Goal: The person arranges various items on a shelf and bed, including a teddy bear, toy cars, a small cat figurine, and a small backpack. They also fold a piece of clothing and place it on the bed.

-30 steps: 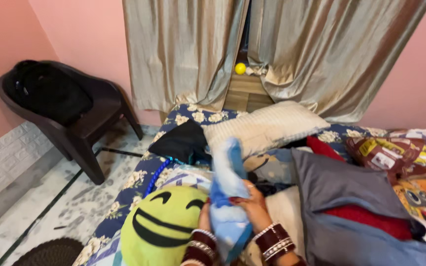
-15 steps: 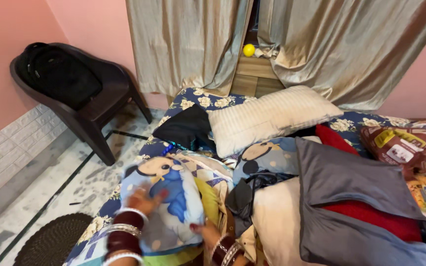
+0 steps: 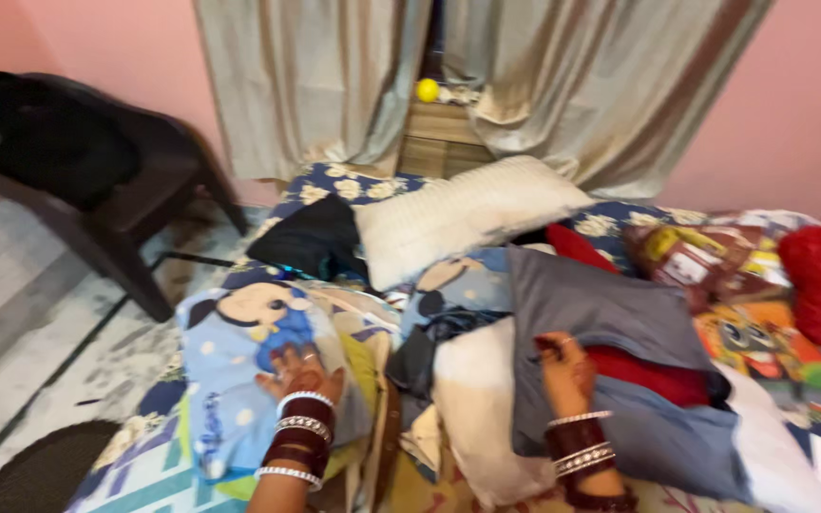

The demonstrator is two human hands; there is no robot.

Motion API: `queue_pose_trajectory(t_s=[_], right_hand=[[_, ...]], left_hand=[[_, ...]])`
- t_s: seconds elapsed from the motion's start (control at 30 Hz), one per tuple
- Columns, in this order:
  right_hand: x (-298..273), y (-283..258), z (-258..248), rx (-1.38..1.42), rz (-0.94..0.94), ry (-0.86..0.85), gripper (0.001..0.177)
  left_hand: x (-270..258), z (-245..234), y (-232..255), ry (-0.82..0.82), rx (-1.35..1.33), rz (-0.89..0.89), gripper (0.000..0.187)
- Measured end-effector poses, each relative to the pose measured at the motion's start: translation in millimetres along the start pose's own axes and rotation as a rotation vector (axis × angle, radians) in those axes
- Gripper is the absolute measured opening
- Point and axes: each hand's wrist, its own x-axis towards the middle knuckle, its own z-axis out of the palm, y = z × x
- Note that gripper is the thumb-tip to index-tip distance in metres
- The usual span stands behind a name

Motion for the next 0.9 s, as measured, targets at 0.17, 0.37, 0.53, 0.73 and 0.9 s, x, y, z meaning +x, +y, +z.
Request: queue_pose_trajectory(t_s=[0.17, 0.37, 0.53, 0.73, 0.9], right_hand=[[-4.9, 0.9, -108.4, -0.656, -0.141, -0.029, 0.018], [-77.3, -1.3, -99.8, -0.926, 0.271, -0.421, 0.062], [-96.2, -55.7, -114.6, -0.984, 0.024, -0.638, 0.076], [-98.0, -25.4, -94.6, -1.182, -0.315, -0.529, 0.07], [-72.7, -20.4, -100.7, -1.113, -0.278, -0.639, 0.072]], left_hand=[[-30.8, 86.3, 159.6, 0.005, -0.639, 0.47, 0.069], [-144.3, 85.8, 303.7, -0.279, -0.793, 0.421, 0.105], [-180.6, 100.8, 310.6, -0.229, -0.559, 0.324, 0.101], [-208.8, 76.8, 302.2, -0.319, -0.396, 0.181, 0.08], [-195.4, 85.8, 296.6, -0.415, -0.409, 0.136, 0.091]])
